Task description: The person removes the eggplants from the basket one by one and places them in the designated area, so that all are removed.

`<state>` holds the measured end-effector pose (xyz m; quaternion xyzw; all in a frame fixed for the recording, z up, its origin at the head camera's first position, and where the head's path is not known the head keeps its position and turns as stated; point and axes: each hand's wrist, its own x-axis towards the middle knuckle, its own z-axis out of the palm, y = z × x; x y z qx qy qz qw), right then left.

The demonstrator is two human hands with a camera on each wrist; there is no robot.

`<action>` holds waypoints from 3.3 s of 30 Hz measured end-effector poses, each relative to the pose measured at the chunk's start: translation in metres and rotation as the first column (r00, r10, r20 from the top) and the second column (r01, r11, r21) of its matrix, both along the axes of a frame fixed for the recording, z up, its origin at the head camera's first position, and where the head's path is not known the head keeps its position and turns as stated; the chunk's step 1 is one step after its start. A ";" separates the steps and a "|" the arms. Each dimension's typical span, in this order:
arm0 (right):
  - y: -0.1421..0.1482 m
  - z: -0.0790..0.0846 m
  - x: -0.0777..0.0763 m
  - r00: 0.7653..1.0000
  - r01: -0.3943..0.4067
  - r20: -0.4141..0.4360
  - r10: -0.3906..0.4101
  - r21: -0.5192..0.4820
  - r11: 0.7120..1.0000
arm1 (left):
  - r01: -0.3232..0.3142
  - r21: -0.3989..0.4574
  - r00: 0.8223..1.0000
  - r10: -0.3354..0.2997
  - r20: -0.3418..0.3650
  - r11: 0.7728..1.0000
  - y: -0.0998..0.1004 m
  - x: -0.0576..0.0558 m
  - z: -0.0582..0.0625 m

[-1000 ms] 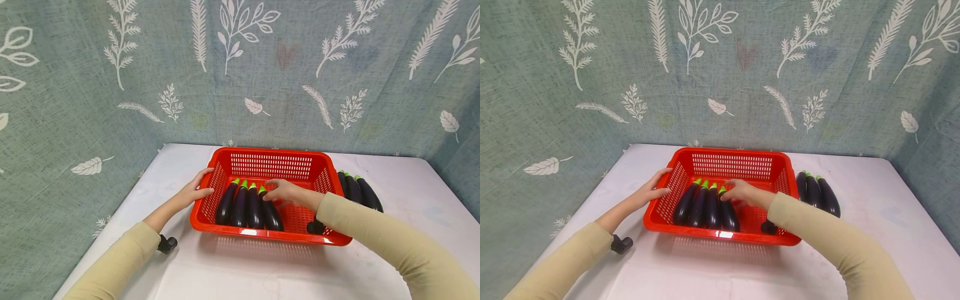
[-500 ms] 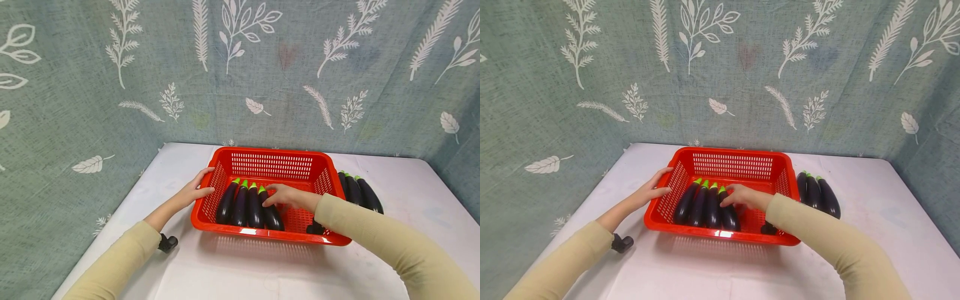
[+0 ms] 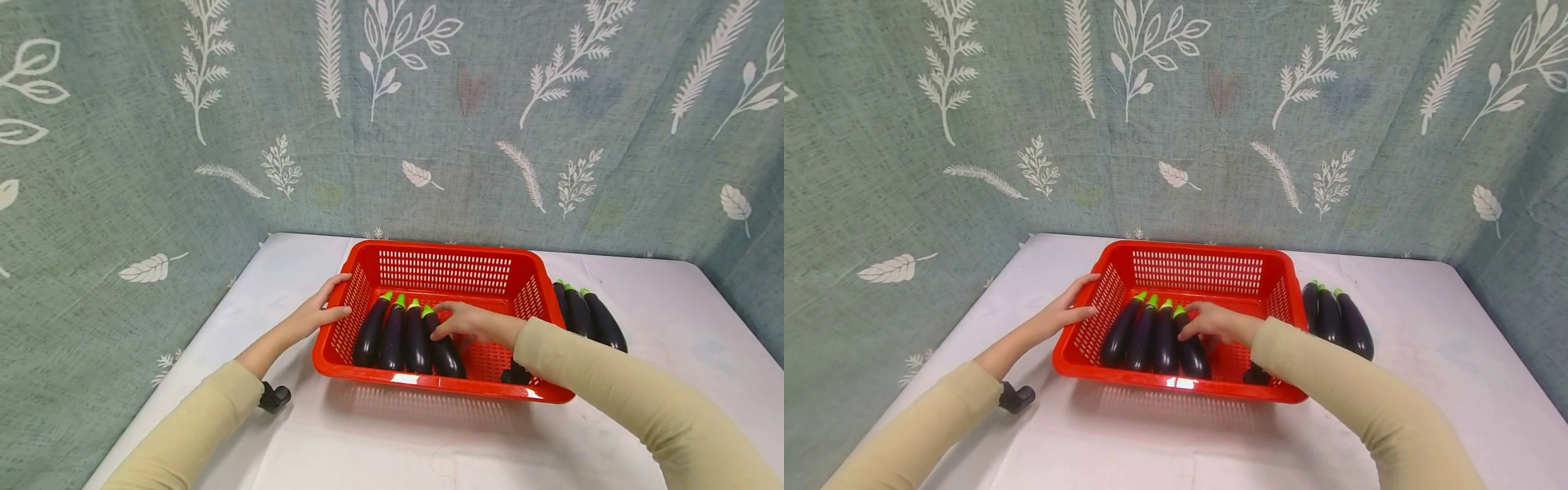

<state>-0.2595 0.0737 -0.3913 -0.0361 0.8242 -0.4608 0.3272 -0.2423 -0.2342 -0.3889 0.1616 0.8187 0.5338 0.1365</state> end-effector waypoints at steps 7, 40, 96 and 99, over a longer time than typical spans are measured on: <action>-0.001 0.006 -0.001 1.000 0.023 0.002 -0.023 -0.039 0.999 | 0.005 0.004 1.000 -0.005 -0.008 1.000 -0.002 -0.001 -0.001; 0.025 0.062 -0.001 0.996 0.068 -0.036 -0.086 -0.341 0.938 | 0.023 0.021 1.000 -0.023 -0.012 1.000 -0.005 -0.002 -0.004; 0.201 0.094 0.023 0.953 0.208 -0.044 -0.300 -0.626 0.751 | 0.023 0.039 1.000 -0.023 -0.002 0.999 -0.003 -0.001 -0.003; 0.210 0.093 0.023 0.948 0.218 -0.051 -0.315 -0.619 0.755 | 0.022 0.038 1.000 -0.022 -0.004 0.999 -0.003 -0.001 -0.003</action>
